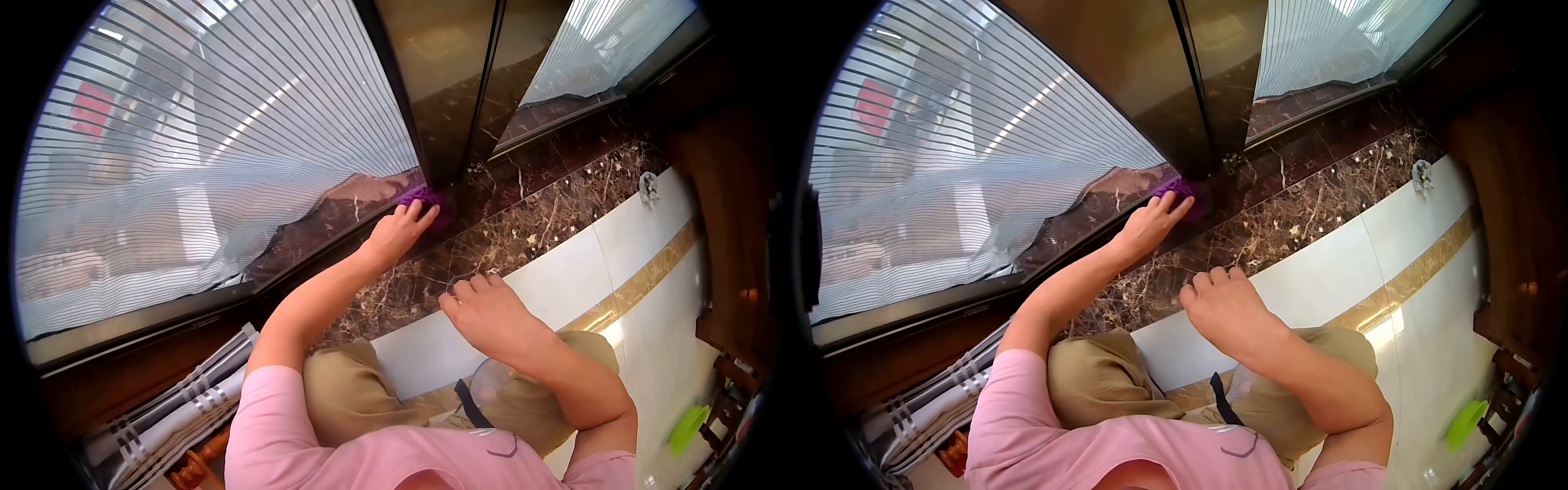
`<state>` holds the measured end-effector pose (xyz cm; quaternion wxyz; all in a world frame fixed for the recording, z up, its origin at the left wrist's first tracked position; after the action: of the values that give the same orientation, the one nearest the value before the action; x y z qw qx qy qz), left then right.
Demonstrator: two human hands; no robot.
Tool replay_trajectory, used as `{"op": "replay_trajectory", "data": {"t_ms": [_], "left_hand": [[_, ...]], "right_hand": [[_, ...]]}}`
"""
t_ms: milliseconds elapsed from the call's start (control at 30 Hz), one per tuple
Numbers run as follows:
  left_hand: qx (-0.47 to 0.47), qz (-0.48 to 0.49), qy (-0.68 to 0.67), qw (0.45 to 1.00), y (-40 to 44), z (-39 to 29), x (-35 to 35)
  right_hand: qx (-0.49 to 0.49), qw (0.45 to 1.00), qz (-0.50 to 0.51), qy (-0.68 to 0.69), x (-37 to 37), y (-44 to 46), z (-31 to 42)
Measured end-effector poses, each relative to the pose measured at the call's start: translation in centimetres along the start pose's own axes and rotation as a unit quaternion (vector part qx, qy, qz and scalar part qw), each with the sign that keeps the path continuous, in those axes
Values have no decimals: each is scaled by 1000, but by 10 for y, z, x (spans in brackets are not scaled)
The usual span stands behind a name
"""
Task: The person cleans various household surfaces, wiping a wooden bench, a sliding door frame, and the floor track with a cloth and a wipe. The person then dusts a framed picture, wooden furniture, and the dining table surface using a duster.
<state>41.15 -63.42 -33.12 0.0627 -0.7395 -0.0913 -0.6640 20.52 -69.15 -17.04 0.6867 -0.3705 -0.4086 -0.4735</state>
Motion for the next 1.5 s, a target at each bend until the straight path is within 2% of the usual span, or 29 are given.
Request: {"op": "replay_trajectory", "data": {"t_ms": [133,200,267,333,367,400,467,533,567,600,633,667,700,767,800,867,933,967,1000,1067,1167,1200,1267,1300,1333,1400,1433,1467,1500], "left_hand": [[2,52,110,993,-22,23,-55],[81,128,156,976,-60,42,-58],[128,119,152,973,-109,69,-50],[216,131,121,960,-165,94,-28],[308,151,87,935,-195,107,-19],[397,167,52,901,-226,119,-10],[598,46,41,799,-301,153,-18],[718,29,2,696,-380,216,-52],[798,-60,-175,573,-387,228,-59],[830,-144,-343,416,-386,233,-67],[782,-114,-486,373,-344,210,-43],[779,-94,-500,367,-324,214,-51],[747,-141,-547,351,-291,204,-55],[684,-99,-650,316,-246,193,-80],[692,-80,-648,308,-214,165,-74],[652,28,-679,336,-156,119,-59],[579,78,-741,331,-101,81,-38],[548,89,-741,378,-83,75,-38],[511,125,-762,378,-60,61,-21],[458,150,-767,424,-30,39,-2],[387,180,-810,402,3,1,40],[367,210,-809,409,8,-9,55],[339,221,-806,433,13,-28,81],[364,233,-771,467,13,-30,87],[361,235,-769,472,14,-25,95],[318,318,-552,702,14,-10,112],[329,287,-456,776,13,-11,133],[324,288,-451,780,8,-12,147],[249,157,-379,877,6,-10,165]], "right_hand": [[5,999,-29,-24,-3,-3,1],[6,999,-38,-20,-2,-4,1],[11,999,-49,-14,0,-5,1],[10,999,-30,-24,2,-2,1],[13,999,-33,-21,5,0,0],[13,1000,-10,-16,6,2,-1],[14,1000,11,-13,6,6,-3],[17,1000,1,-16,1,10,-4],[14,1000,0,-17,-1,12,-5],[21,1000,-6,-16,-3,13,-5],[28,999,-11,-15,-5,12,-6],[23,1000,-10,-15,-6,12,-7],[20,999,-23,-9,-7,12,-7],[16,999,-34,-1,-12,11,-8],[8,999,-35,1,-14,10,-9],[-9,999,-37,1,-13,6,-12],[-8,1000,-29,3,-11,3,-13],[-12,1000,-28,2,-12,2,-15],[-22,1000,-2,-1,-15,2,-19],[-37,999,22,-6,-23,5,-28],[-148,977,-148,45,-27,14,-53],[-150,976,-152,42,-28,20,-59],[-173,908,-323,203,-29,31,-70],[-187,881,-348,261,-28,34,-76],[-188,879,-353,258,-28,35,-86],[-227,773,-360,470,-43,42,-115],[-243,696,-435,516,-74,50,-134],[-242,693,-442,514,-72,51,-141],[-297,568,-488,592,-71,51,-149]]}}
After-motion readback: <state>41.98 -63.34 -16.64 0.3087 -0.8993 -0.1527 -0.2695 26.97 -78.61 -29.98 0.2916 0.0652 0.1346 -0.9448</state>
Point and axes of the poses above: each hand's wrist, its own y-axis towards the middle knuckle, its own x-axis out of the back of the hand, z = x × y, the point moved 2 cm from there along y, towards the middle knuckle, and after that the axes turned 15 degrees about x, right-handed, at the moved point
